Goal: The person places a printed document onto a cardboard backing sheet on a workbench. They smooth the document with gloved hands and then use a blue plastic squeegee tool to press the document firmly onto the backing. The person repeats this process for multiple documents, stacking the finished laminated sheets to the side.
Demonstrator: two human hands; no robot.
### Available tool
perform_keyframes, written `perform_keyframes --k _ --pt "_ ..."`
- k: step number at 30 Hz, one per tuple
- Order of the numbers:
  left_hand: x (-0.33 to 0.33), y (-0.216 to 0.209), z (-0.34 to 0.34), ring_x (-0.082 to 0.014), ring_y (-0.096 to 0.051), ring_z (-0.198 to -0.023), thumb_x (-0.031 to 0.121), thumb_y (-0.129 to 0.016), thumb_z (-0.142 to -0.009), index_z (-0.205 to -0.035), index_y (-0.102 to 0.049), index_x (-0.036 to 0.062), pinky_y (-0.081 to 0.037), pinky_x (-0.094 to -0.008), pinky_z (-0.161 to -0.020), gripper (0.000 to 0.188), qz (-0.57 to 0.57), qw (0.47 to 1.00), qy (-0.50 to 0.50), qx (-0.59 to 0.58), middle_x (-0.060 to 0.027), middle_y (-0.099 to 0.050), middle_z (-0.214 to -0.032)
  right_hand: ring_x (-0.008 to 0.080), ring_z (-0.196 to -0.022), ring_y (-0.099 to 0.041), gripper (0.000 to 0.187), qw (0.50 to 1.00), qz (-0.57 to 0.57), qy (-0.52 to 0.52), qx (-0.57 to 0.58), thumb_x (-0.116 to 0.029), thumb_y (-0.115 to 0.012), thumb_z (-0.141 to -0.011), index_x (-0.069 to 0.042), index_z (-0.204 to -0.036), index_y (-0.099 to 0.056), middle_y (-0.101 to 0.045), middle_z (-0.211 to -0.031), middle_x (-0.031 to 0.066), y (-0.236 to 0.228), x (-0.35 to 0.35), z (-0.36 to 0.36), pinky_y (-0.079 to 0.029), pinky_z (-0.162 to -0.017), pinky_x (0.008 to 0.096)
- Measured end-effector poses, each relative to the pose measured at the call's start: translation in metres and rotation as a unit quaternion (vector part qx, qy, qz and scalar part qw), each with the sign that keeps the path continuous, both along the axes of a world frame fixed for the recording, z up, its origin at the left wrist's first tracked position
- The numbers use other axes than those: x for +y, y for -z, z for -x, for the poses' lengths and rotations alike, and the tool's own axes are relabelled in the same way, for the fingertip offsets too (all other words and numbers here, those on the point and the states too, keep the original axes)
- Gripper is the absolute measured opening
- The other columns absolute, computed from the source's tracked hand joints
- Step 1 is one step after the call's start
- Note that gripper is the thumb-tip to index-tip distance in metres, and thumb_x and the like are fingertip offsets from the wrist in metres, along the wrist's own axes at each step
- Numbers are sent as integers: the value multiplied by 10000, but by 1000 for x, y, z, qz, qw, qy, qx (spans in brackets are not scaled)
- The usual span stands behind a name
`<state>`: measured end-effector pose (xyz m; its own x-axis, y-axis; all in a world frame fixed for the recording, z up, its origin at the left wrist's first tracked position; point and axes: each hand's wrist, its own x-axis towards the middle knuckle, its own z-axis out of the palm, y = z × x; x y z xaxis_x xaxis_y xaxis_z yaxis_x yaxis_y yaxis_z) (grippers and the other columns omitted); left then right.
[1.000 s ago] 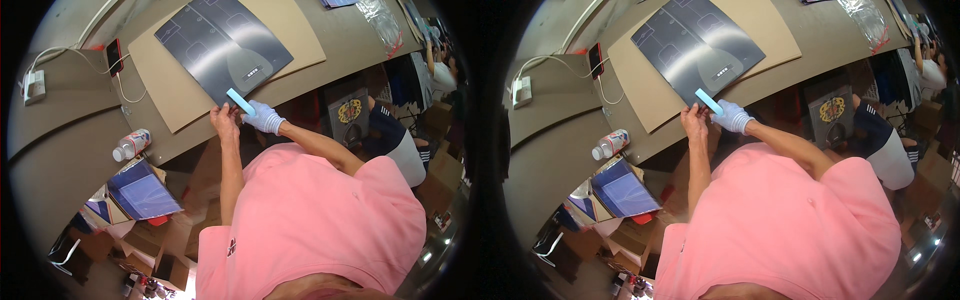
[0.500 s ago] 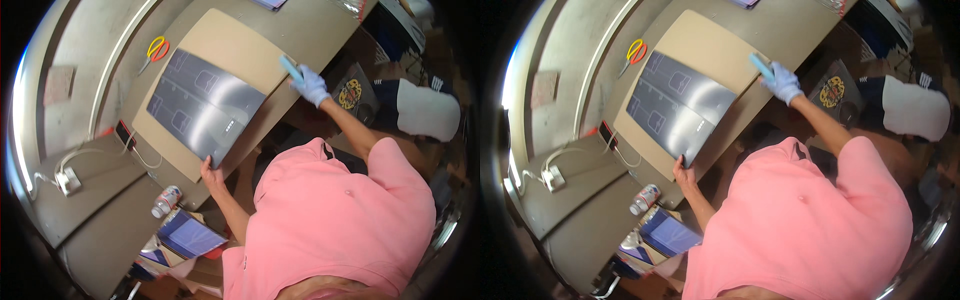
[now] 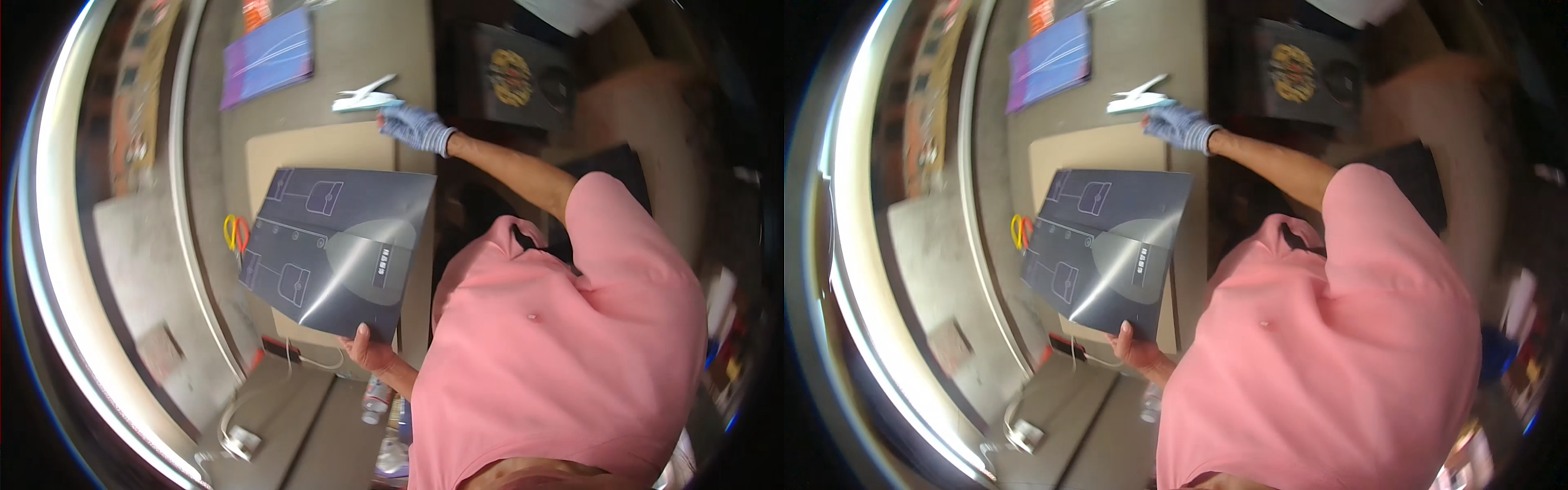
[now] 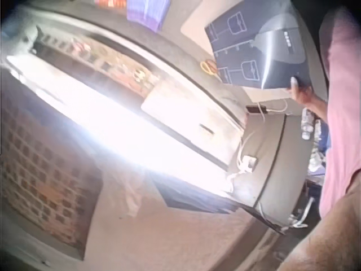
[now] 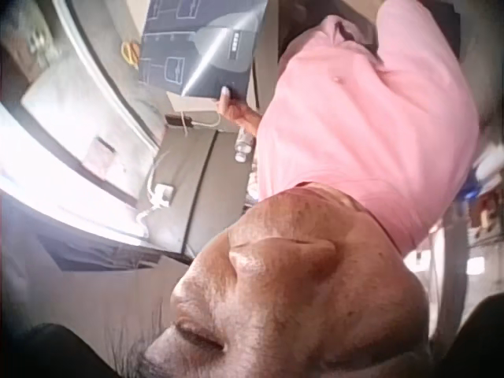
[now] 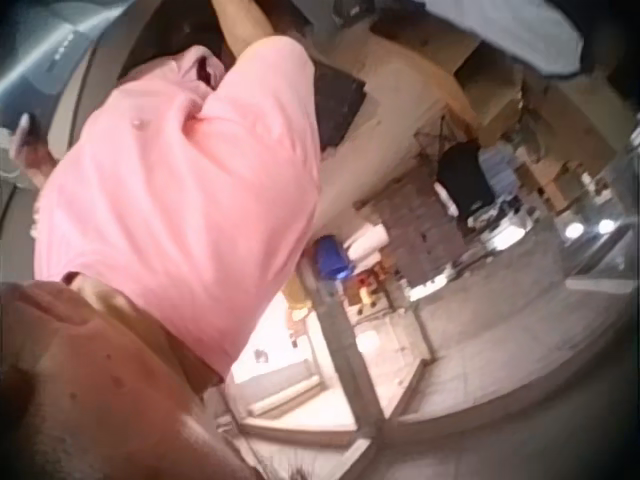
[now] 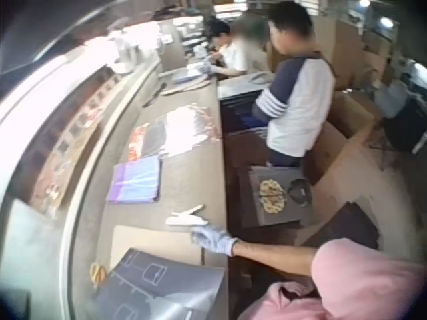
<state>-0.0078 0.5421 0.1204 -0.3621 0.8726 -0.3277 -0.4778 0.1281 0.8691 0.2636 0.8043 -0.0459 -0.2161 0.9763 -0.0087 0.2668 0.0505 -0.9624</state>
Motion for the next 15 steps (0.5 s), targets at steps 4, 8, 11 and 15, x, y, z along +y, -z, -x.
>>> perform_keyframes --k 4,8,11,15 --pt "34 12 5 -272 -554 -1063 7 -660 -640 -1299 -451 -22 -426 -380 -949 692 9 969 240 52 -146 -568 -1178 151 -910 -599 555 954 200 13 225 -535 -575 -874 -47 -1138 -585 -623 -1027 81 -49 -117 -55 -451 -868 277" --pt "77 16 -21 -210 -594 -966 58 -728 -682 -1279 -474 -11 -451 -343 -890 652 87 881 442 144 -115 -616 -1098 161 -1105 -535 1096 805 325 299 395 -265 -781 -758 189 -1382 -1 -626 -1103 114 -32 -239 -95 -370 -1002 294" --pt "96 30 -59 -186 -611 -926 117 -713 -786 -1299 -451 -9 -486 -322 -825 589 102 827 539 128 -123 -617 -1109 164 -1060 -566 908 686 302 509 424 -120 -729 -786 43 -1444 -125 -596 -1150 64 -37 -329 -137 -441 -939 313" --pt "91 58 -75 -187 -628 -851 219 -617 -904 -1292 -446 -4 -521 -307 -739 479 72 841 508 170 -129 -623 -1088 179 -911 -615 251 606 169 620 469 -98 -699 -806 -93 -1036 -597 -630 -942 44 -7 -436 -208 -518 -814 380"
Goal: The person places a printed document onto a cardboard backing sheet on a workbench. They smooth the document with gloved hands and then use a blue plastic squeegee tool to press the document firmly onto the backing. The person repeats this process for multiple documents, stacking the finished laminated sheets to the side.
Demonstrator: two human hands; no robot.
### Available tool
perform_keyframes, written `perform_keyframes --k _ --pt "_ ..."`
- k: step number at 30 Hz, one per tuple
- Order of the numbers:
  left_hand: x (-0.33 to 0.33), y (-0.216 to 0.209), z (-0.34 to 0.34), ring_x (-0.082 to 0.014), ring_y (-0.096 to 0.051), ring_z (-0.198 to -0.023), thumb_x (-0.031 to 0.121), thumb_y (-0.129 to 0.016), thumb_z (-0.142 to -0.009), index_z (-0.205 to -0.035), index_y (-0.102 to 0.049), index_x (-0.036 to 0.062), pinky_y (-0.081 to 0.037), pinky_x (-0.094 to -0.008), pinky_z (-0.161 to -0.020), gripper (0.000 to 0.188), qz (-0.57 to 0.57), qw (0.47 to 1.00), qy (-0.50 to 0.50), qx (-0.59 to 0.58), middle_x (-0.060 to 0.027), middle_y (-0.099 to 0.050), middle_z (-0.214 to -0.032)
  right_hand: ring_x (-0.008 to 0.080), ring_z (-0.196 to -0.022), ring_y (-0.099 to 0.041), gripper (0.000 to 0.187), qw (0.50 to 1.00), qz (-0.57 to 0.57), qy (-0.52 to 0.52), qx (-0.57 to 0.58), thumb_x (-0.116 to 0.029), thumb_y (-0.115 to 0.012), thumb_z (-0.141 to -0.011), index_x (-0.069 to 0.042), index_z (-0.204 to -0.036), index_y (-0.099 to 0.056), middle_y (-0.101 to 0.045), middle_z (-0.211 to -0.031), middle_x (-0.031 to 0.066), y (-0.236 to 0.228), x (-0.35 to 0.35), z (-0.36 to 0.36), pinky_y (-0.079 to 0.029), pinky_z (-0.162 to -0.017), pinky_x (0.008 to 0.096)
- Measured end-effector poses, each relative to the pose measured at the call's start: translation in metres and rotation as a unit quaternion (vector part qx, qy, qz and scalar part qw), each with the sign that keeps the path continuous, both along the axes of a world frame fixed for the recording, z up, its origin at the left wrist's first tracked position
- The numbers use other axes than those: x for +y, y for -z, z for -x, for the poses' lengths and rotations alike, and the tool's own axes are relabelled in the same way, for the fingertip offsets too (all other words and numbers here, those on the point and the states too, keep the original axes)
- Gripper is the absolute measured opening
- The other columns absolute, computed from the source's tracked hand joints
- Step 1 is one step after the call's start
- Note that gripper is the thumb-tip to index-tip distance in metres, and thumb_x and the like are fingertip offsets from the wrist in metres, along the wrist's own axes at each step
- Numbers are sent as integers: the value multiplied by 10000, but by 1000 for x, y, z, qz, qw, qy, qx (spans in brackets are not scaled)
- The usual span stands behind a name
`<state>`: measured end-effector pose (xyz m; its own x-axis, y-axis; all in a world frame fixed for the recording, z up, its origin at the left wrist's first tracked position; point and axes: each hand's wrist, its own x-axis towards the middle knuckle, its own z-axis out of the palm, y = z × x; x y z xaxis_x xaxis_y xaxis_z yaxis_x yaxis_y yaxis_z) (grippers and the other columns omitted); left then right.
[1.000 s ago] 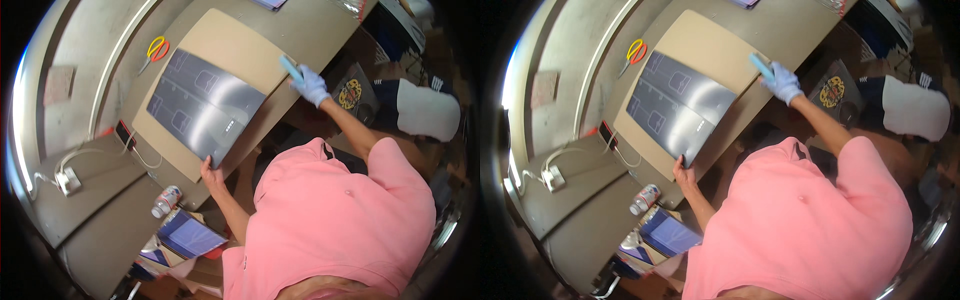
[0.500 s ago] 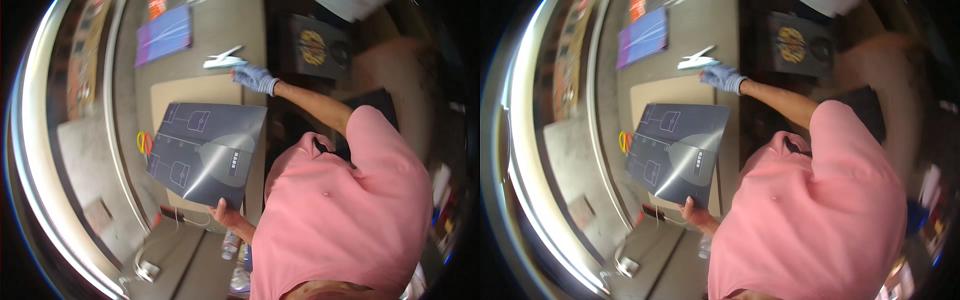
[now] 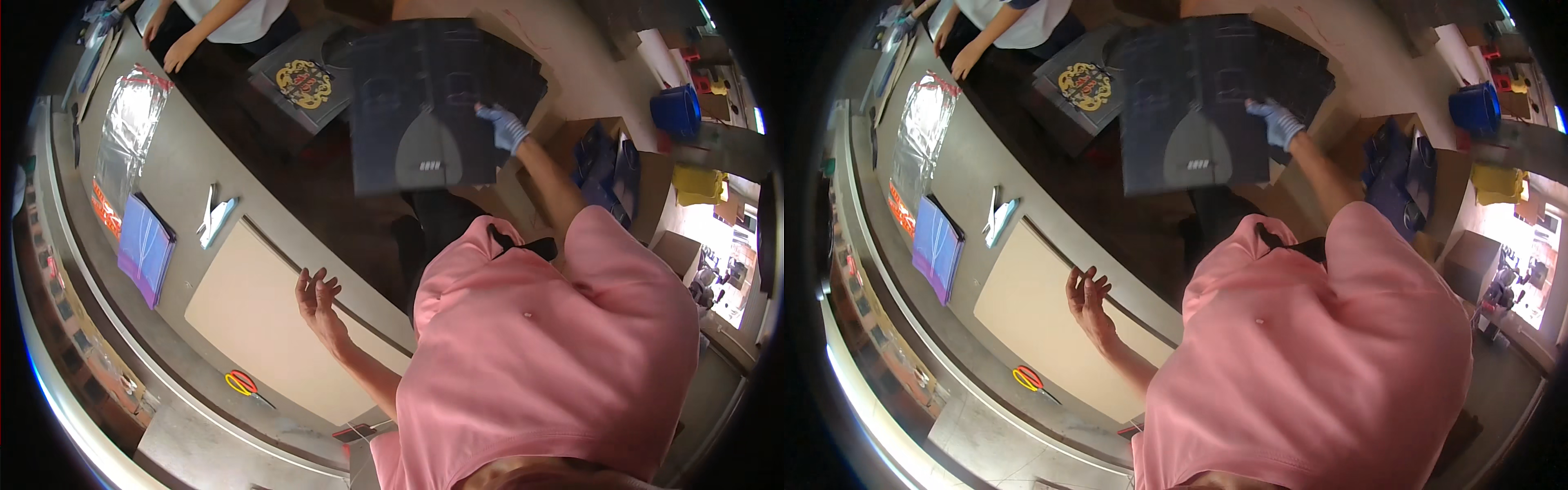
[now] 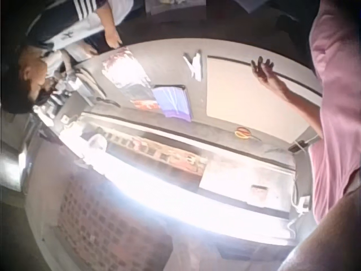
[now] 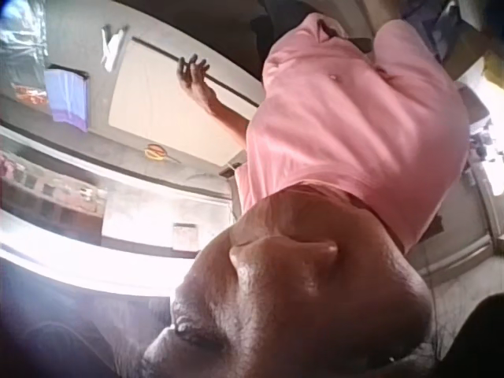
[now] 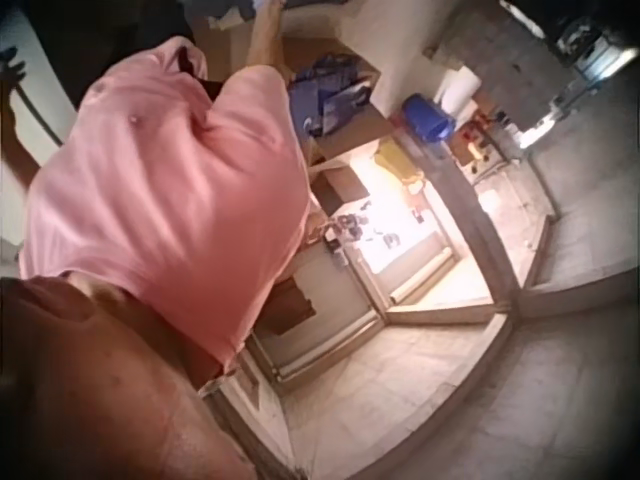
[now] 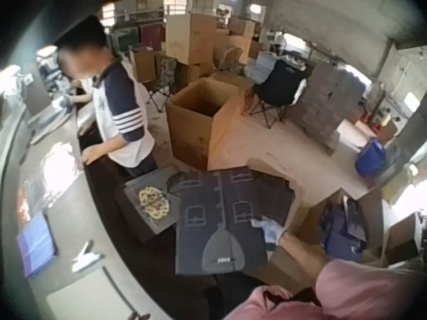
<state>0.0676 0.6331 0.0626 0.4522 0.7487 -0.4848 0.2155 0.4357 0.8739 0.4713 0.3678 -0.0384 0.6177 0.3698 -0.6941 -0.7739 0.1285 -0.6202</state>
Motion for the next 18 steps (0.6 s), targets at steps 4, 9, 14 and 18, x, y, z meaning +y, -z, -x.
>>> perform_keyframes --k 4,9,14,18 --pt "-20 35 28 -180 -623 -845 224 -606 -912 -1285 -444 -2 -518 -297 -740 465 1 994 -83 69 -119 -629 -1051 228 -894 -613 270 987 86 130 -36 -110 -687 -816 -88 -1063 -581 -625 -968 52 48 -71 -56 -514 -848 412" --pt "-71 64 105 -190 -550 -972 185 -644 -833 -1284 -427 -43 -460 -321 -829 551 -87 923 -267 264 -144 -558 -1103 295 -1047 -571 375 957 268 110 33 -128 -668 -835 -109 -1189 -543 -594 -1127 109 156 -136 -103 -497 -873 530" --pt "-136 102 216 -219 -537 -918 209 -645 -805 -1256 -408 -121 -457 -348 -785 607 -28 807 -376 454 -155 -559 -1047 253 -1116 -538 596 637 598 -457 -164 -217 -678 -806 -97 -1335 -430 -507 -1272 178 213 -193 -133 -454 -923 359" --pt "-166 107 244 -367 -565 -1027 341 -691 -796 -1238 -417 -187 -477 -432 -835 741 23 736 -428 524 -313 -525 -1210 273 -1092 -577 533 799 477 -338 -138 -322 -610 -814 -21 -1246 -530 -592 -1209 184 200 -111 -97 -445 -911 347"
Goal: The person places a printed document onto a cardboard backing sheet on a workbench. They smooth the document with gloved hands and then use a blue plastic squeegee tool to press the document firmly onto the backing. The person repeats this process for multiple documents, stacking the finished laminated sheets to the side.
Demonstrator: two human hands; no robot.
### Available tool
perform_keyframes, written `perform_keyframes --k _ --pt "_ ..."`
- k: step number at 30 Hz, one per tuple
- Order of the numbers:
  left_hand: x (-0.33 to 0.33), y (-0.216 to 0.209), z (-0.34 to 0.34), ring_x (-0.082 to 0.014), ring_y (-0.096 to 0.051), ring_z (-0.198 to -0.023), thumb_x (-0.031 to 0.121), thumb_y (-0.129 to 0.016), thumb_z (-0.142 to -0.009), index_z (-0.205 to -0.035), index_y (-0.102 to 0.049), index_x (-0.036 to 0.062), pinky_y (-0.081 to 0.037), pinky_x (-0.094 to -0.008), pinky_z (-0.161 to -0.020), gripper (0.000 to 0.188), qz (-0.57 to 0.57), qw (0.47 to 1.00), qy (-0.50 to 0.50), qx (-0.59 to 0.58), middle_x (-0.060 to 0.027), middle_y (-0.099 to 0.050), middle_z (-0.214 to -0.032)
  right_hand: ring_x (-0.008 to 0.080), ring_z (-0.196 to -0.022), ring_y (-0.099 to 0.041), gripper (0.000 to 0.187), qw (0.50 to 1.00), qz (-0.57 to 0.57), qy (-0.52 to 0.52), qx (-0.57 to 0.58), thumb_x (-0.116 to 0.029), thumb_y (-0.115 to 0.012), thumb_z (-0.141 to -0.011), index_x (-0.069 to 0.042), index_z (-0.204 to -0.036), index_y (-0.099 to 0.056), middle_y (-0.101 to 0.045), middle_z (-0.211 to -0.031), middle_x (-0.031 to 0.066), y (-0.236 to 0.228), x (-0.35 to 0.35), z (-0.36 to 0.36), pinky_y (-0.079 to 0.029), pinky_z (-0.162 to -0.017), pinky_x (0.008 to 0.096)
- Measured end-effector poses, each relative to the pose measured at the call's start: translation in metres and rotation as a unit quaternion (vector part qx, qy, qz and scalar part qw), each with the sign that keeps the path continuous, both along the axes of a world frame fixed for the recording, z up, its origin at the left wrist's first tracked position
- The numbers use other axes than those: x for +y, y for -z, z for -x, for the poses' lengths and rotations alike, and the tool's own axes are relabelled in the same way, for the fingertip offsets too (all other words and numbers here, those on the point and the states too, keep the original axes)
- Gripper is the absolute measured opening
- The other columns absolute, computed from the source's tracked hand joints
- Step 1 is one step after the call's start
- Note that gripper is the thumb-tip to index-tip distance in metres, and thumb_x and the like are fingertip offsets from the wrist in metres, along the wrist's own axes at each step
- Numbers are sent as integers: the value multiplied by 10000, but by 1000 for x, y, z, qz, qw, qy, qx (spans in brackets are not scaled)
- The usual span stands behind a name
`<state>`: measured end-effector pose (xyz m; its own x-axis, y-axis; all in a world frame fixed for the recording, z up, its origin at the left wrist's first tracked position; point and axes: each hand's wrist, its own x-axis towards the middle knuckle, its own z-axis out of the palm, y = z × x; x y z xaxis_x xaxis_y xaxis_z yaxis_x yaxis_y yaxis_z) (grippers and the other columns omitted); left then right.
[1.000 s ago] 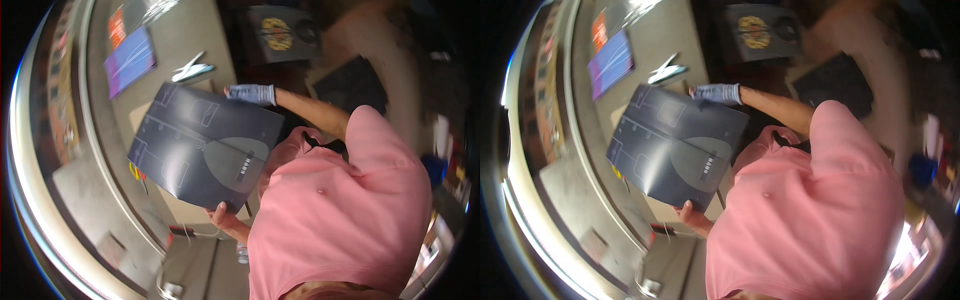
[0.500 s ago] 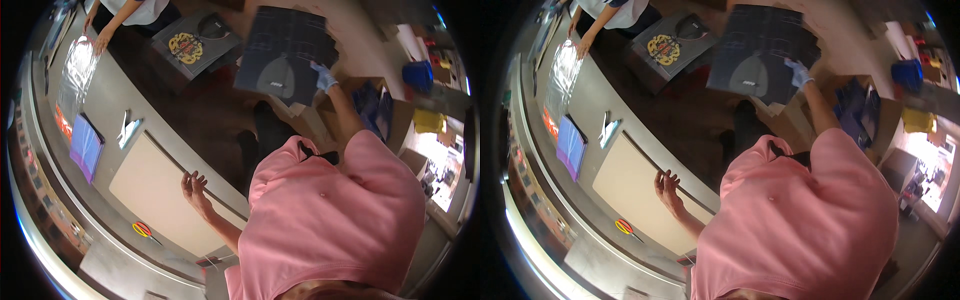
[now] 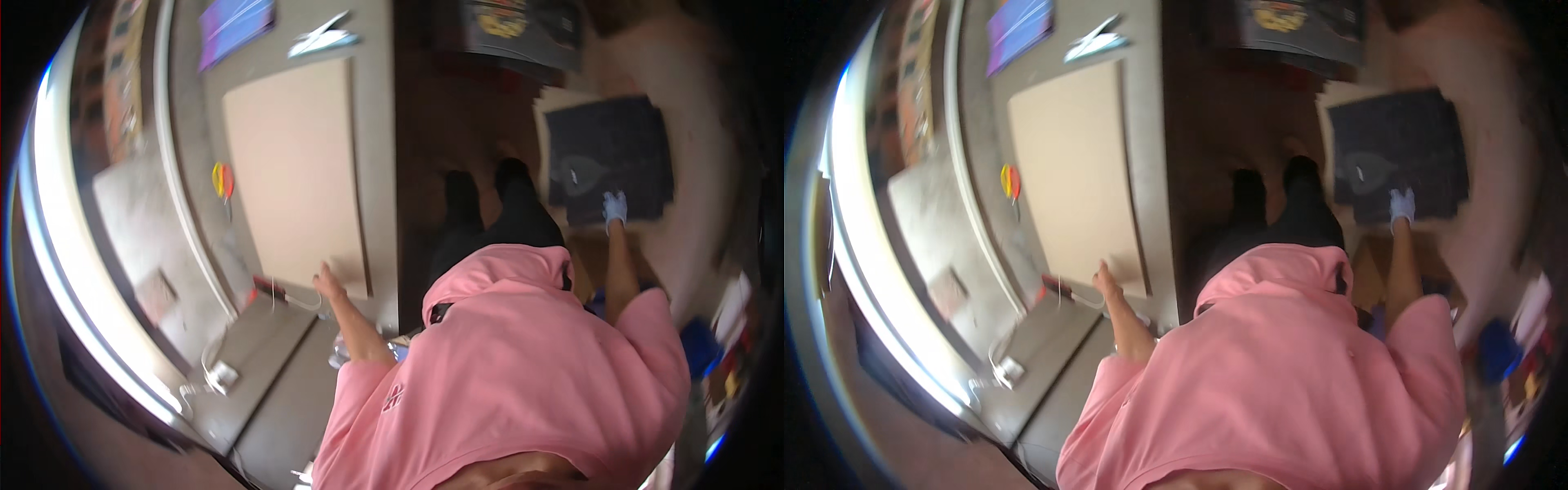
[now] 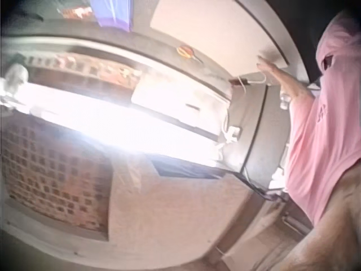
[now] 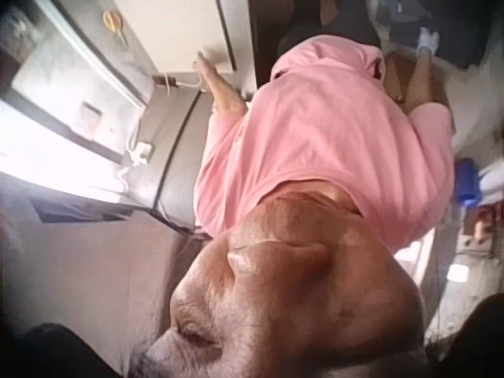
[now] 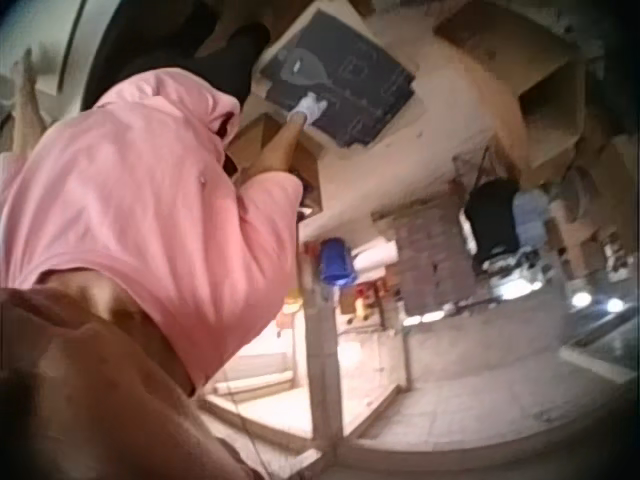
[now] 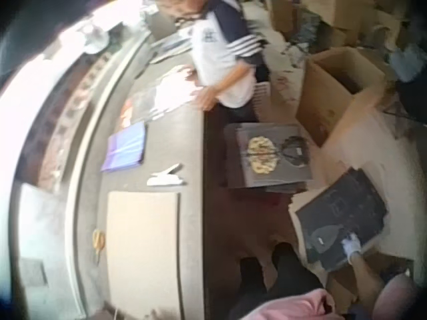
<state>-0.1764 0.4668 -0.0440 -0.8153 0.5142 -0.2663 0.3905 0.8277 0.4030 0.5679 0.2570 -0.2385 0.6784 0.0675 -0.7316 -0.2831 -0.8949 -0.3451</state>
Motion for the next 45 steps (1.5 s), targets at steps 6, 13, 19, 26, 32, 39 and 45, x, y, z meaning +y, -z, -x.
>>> perform_keyframes --k 6,13,19,26,32,39,45 --pt "-8 -1 -4 -365 -571 -1070 330 -720 -753 -1227 -462 -146 -458 -422 -902 719 37 995 -86 40 -286 -547 -1214 214 -1058 -609 320 884 -264 -378 -75 -148 -517 -914 -85 -1224 -563 -634 -1164 105 -107 206 113 -466 -890 311" --pt "-40 39 24 -376 -539 -1122 161 -731 -710 -1250 -448 -100 -388 -408 -1007 664 -218 969 -105 -57 -263 -527 -1259 286 -1014 -583 321 563 -457 -661 -191 -74 -542 -820 -105 -1137 -574 -618 -1096 89 -196 400 303 -460 -890 388" --pt "-8 -48 -20 -401 -478 -1202 157 -702 -733 -1297 -396 -105 -356 -411 -1038 692 -148 973 -149 -94 -286 -492 -1285 294 -1265 -403 461 355 -426 -813 -179 -159 -580 -816 -147 -1269 -497 -448 -1350 95 -201 436 456 -299 -1061 453" --pt "-12 -68 -20 -400 -521 -1164 205 -641 -814 -1204 -552 -78 -382 -377 -1019 490 -40 987 -141 61 -311 -539 -1215 270 -1373 -253 455 205 -337 -904 -167 -275 -538 -877 -228 -1325 -475 -319 -1464 58 -200 414 525 -124 -1093 594" --pt "-13 -83 -25 -309 -575 -1110 46 -608 -800 -1003 -648 -32 -433 -390 -966 221 -305 927 -216 -27 -213 -601 -1150 255 -1361 -292 429 159 -382 -906 -95 -257 -553 -868 -230 -1294 -505 -366 -1449 27 -197 417 529 -122 -1101 581" --pt "68 -93 -38 -302 -201 -1389 257 -660 -727 -1392 -318 6 -138 -419 -1134 789 -622 753 -58 -206 -187 -234 -1480 267 -1351 -300 448 171 -391 -902 -69 -238 -590 -838 -232 -1280 -516 -367 -1442 33 -190 421 529 -142 -1090 592" --pt "131 -62 -55 -368 -86 -1419 525 -642 -771 -1478 -169 39 -81 -462 -1138 980 -391 920 14 -20 -227 -99 -1532 267 -1377 -265 453 147 -360 -919 -68 -259 -556 -860 -228 -1307 -496 -332 -1471 40 -200 423 529 -109 -1099 597"
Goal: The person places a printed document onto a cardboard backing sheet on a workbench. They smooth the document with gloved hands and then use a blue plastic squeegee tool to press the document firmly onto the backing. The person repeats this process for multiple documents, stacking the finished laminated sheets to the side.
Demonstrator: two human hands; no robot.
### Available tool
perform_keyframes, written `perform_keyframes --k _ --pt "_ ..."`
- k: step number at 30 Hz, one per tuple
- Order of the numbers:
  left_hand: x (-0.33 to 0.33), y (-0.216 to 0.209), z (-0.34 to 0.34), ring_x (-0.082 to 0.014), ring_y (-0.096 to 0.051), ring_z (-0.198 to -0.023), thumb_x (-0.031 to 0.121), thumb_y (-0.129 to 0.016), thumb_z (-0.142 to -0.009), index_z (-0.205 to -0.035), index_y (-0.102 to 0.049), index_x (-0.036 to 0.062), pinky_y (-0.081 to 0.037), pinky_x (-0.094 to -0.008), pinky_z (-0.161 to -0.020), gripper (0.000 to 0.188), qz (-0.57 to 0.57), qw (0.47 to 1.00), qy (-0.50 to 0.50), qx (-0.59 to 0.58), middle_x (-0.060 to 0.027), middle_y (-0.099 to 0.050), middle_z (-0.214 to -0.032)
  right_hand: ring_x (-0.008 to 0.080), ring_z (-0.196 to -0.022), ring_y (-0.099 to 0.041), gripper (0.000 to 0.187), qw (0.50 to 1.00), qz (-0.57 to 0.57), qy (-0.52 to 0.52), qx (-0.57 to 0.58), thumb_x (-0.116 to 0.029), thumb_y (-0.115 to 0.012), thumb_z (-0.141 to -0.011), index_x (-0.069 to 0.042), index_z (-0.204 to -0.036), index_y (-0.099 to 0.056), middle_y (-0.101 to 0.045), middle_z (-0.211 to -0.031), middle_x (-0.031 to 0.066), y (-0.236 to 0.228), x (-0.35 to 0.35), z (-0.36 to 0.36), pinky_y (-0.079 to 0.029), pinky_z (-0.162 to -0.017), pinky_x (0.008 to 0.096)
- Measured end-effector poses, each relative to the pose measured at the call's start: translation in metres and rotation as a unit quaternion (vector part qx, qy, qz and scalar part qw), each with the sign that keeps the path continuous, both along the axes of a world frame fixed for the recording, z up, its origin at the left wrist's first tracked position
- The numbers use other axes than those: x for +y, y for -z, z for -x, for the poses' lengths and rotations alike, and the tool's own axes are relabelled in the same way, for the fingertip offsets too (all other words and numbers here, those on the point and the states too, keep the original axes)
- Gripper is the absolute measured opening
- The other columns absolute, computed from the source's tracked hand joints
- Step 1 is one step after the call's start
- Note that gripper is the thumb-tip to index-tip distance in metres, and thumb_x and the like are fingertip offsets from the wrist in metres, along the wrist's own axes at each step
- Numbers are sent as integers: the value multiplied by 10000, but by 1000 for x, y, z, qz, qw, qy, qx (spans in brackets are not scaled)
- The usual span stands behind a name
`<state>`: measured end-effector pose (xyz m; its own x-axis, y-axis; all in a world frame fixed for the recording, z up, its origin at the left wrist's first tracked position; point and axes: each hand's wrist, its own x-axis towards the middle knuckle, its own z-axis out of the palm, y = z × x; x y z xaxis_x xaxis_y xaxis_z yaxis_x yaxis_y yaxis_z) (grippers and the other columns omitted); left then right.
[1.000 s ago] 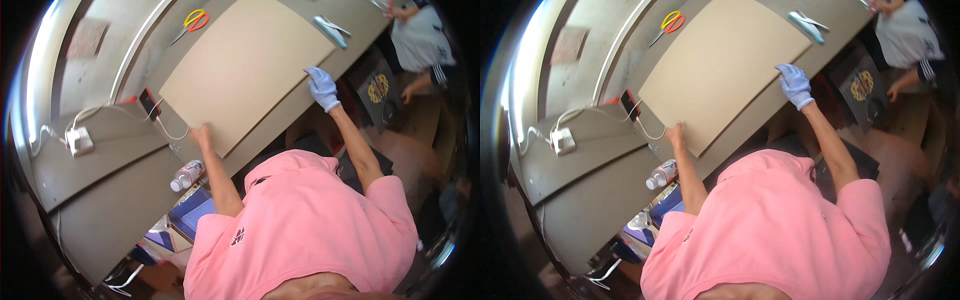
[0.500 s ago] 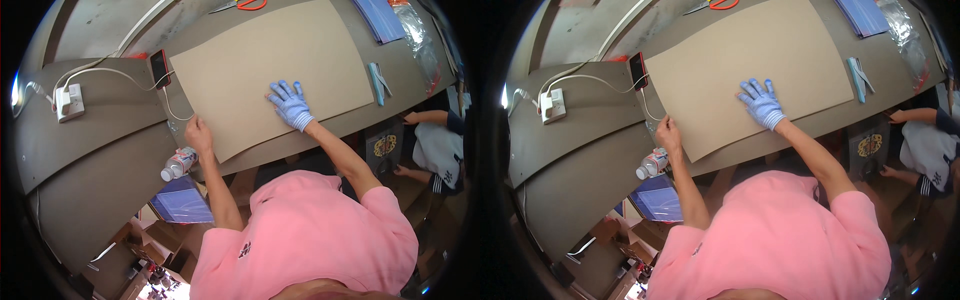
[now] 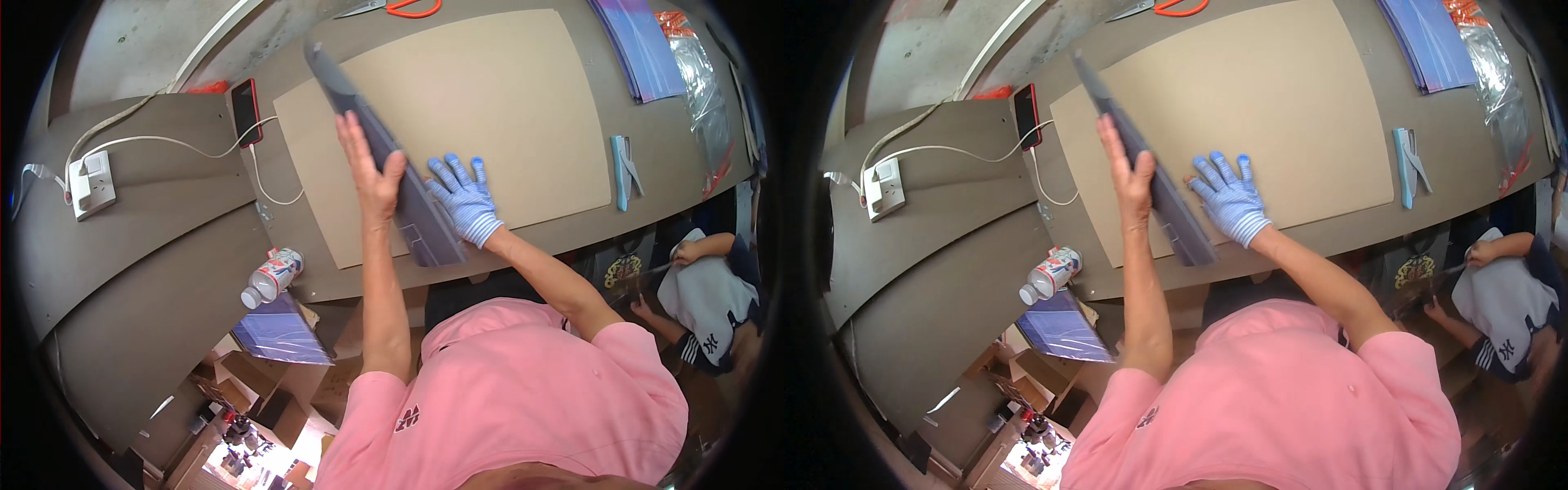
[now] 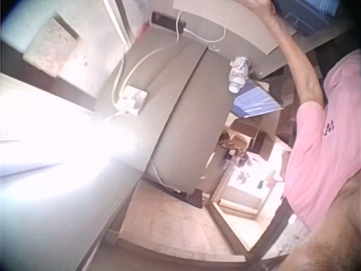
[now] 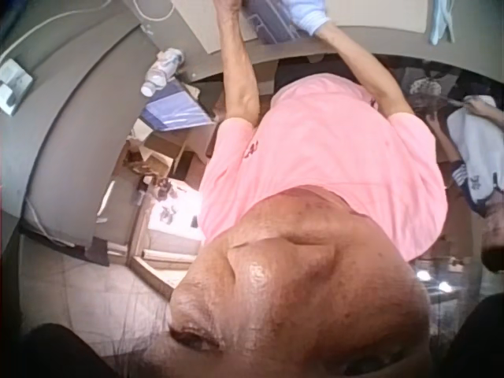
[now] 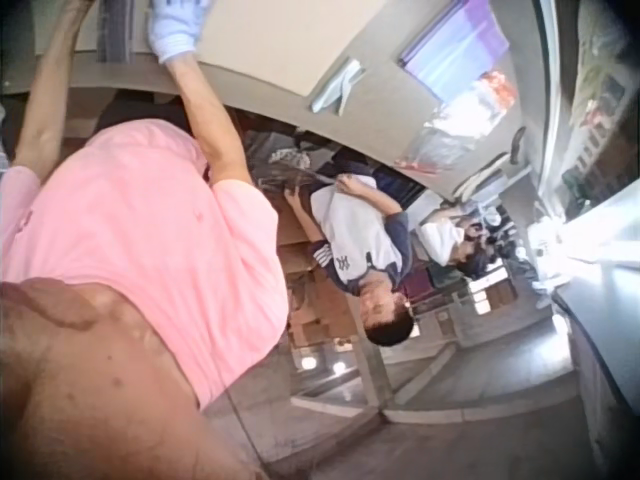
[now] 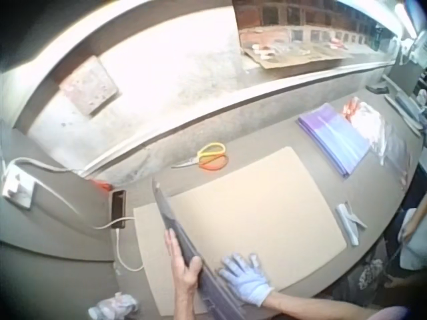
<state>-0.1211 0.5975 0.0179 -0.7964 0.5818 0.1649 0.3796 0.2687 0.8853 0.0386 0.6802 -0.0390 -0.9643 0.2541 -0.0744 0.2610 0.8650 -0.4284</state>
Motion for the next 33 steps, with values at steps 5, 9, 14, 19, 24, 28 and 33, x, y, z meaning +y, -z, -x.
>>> perform_keyframes --k 5,9,14,19,24,28,33 --pt "36 15 -21 -473 -120 -1379 582 -618 -768 -1432 -324 73 -103 -559 -1113 887 251 944 23 214 -260 -148 -1505 261 -1405 -209 464 954 292 56 42 -237 -495 -869 -153 -1326 -480 -303 -1492 48 63 0 -14 -86 -1132 527" --pt "29 39 -26 -471 -89 -1385 600 -616 -758 -1432 -333 93 -87 -585 -1106 889 319 918 49 231 -248 -132 -1514 273 -1298 -394 341 998 -4 -52 34 -111 -557 -803 -134 -1136 -630 -489 -1346 81 22 49 -37 -251 -1104 435" --pt "27 44 -23 -461 -83 -1388 561 -627 -759 -1402 -388 90 -83 -588 -1107 832 338 911 69 226 -240 -155 -1509 339 -1171 -508 298 966 123 44 223 -71 -576 -787 -120 -1074 -639 -585 -1205 87 -15 90 6 -348 -1034 457" --pt "31 65 -22 -449 -229 -1339 513 -584 -802 -1315 -479 47 -106 -569 -1110 701 286 925 56 244 -253 -365 -1384 324 -1306 -354 411 960 30 -168 221 -279 -522 -890 -144 -1278 -496 -422 -1387 93 -18 60 162 -274 -1076 478" --pt "11 55 -54 -440 -246 -1338 386 -604 -842 -1339 -416 -2 -154 -536 -1111 658 266 947 3 180 -265 -337 -1410 362 -1351 -289 504 970 -93 -207 92 -322 -462 -905 -92 -1352 -436 -371 -1433 159 7 55 223 -182 -1115 512" --pt "-35 64 -129 -449 -196 -1364 322 -635 -829 -1372 -333 -62 -149 -540 -1110 731 281 955 -61 73 -266 -261 -1458 350 -1361 -272 463 969 -103 -210 81 -314 -451 -919 -122 -1340 -459 -375 -1436 137 4 50 223 -171 -1116 518" --pt "-70 65 -163 -452 -178 -1371 306 -629 -833 -1392 -283 -81 -139 -545 -1111 762 276 960 -31 34 -261 -213 -1485 350 -1360 -274 466 968 -123 -201 85 -309 -461 -914 -110 -1335 -465 -383 -1427 145 5 45 222 -170 -1119 506"
